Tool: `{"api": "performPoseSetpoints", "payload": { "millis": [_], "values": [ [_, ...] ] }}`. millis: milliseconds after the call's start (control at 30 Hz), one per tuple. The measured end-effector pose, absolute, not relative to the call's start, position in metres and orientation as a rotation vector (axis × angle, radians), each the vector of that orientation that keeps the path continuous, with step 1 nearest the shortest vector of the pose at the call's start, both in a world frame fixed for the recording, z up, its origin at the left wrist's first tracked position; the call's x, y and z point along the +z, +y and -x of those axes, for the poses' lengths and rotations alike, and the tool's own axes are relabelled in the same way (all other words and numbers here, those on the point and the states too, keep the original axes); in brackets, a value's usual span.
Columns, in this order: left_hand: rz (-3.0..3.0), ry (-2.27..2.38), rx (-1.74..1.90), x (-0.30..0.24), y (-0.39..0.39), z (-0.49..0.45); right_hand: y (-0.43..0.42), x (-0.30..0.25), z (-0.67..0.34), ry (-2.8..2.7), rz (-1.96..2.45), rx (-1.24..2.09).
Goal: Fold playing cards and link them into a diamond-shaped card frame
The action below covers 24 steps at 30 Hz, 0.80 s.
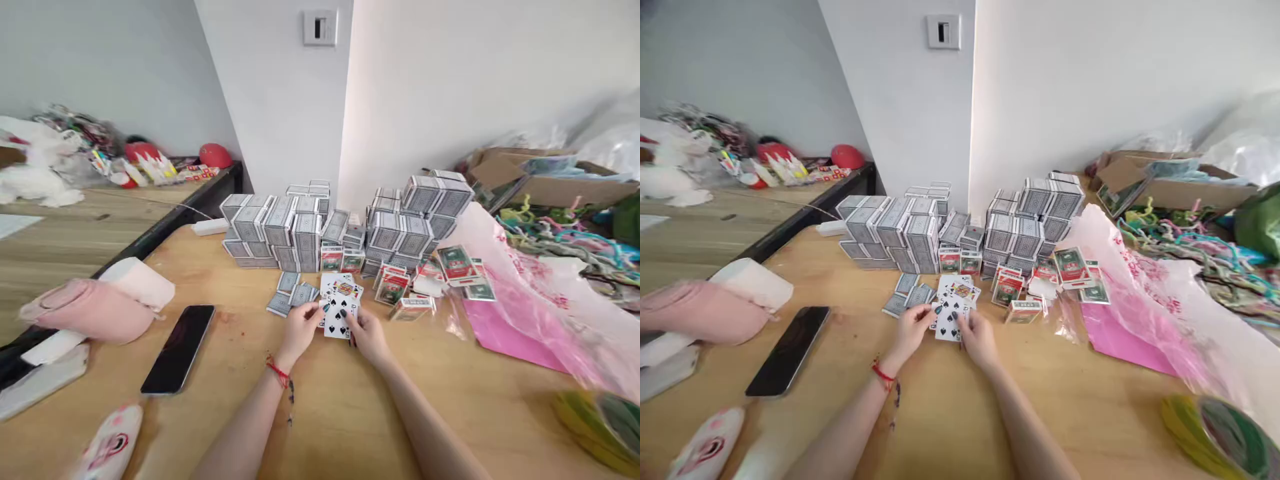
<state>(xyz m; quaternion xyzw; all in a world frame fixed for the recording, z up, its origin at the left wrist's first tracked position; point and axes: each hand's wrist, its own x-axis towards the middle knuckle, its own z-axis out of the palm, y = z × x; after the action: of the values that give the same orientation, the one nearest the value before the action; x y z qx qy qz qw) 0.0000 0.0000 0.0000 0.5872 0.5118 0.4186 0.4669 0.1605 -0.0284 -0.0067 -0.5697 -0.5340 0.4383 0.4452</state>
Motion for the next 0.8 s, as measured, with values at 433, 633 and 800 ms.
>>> {"api": "performPoseSetpoints", "payload": {
  "millis": [433,633,800],
  "values": [
    [-1.466,1.241,1.001,0.016,-0.003,0.001,-0.028,-0.005,-0.159,-1.238,1.397,1.131],
    [-1.472,1.248,1.006,0.016,-0.003,0.001,-0.028,-0.003,-0.160,-1.221,1.360,1.150],
    [-1.478,1.261,1.006,0.016,-0.003,0.000,-0.026,-0.007,-0.161,-1.176,1.324,1.250]
  ]
}}
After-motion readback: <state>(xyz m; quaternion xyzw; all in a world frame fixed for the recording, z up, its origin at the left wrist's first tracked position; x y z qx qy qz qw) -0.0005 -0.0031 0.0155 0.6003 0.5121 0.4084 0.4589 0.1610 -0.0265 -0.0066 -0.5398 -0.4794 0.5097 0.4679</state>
